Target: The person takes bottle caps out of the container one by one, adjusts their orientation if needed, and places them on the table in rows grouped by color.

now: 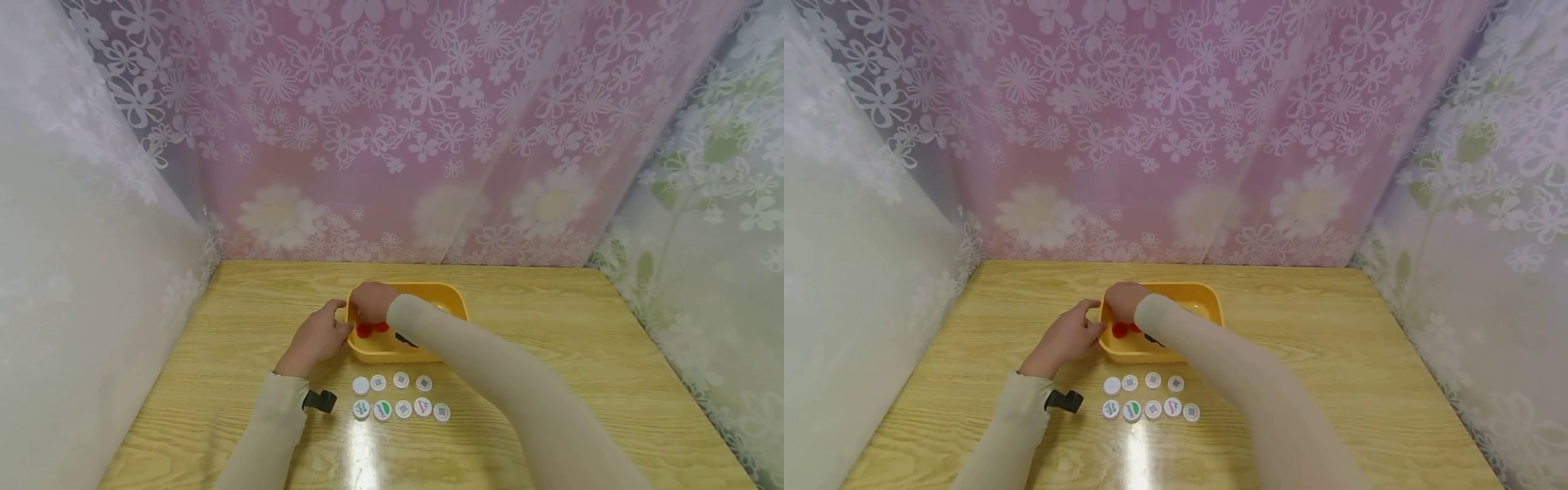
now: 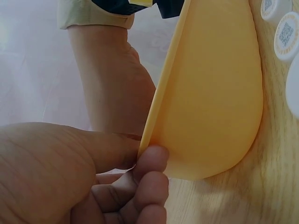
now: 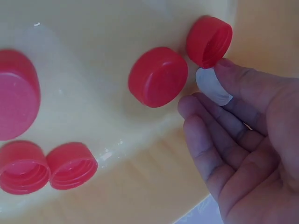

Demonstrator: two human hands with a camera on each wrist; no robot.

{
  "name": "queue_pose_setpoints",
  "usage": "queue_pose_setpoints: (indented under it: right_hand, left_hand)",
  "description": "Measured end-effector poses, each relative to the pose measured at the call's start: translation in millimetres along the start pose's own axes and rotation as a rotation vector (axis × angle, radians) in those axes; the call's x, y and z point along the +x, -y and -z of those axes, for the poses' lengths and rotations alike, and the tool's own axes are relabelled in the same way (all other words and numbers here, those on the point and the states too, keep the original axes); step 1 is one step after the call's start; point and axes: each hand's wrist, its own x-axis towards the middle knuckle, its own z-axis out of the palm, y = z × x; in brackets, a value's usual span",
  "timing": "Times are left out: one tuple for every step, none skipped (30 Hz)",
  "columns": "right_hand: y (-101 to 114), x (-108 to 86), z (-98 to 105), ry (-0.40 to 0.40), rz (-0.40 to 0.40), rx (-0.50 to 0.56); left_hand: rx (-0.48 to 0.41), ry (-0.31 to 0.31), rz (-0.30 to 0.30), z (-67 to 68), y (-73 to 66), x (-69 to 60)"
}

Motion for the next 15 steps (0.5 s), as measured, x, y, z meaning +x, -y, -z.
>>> queue_pose_setpoints:
  right_hand:
    - [0, -0.5, 0, -0.004, 0.004, 0.002]
    - [1, -0.9, 0, -0.009, 0.007, -0.003]
    - [2, -1.6, 0, -0.014, 0.006, -0.005]
    - [3, -2.5, 0, -0.019, 0.005, -0.012]
    - [4, -3.4, 0, -0.021, 0.003, -0.018]
    - [5, -4.8, 1, -0.022, 0.000, -0.026]
    - [7, -6.3, 2, -0.023, -0.004, -0.035]
    - [9, -8.0, 4, -0.022, -0.011, -0.042]
    - [12, -9.9, 6, -0.019, -0.020, -0.049]
    - [14, -11.6, 8, -0.015, -0.028, -0.058]
    - [17, -12.8, 10, -0.008, -0.040, -0.061]
    - [17, -12.9, 11, -0.008, -0.047, -0.069]
    - [16, -11.2, 10, -0.002, -0.059, -0.075]
    - [15, -8.6, 11, 0.010, -0.070, -0.082]
    - [14, -5.6, 10, 0.014, -0.077, -0.112]
  left_hand:
    - [0.001, -0.001, -0.003, 0.1, -0.4, -0.3]
    - [0.000, 0.000, -0.004, -0.1, -0.6, -0.4]
    - [-0.001, 0.000, -0.007, -0.2, -0.8, -0.6]
    - [-0.003, 0.001, -0.009, -0.2, -1.0, -1.0]
    - [-0.005, 0.002, -0.011, -0.4, -1.0, -1.1]
    - [-0.004, 0.003, -0.013, -0.5, -0.9, -1.2]
    - [-0.004, 0.004, -0.016, -0.4, -1.0, -1.5]
    - [-0.002, 0.003, -0.016, -0.4, -0.9, -1.8]
    - [0.001, 0.002, -0.016, -0.5, -0.9, -1.9]
    - [0.005, 0.000, -0.015, -0.6, -0.9, -2.1]
    - [0.009, -0.001, -0.016, -0.8, -0.7, -1.7]
    - [0.011, -0.001, -0.018, -1.0, -0.5, -1.5]
    - [0.011, -0.003, -0.023, -1.1, -0.3, -1.0]
    - [0.007, -0.003, -0.026, -0.9, 0.2, -0.1]
    - [0.000, -0.002, -0.030, -0.4, 0.4, 0.6]
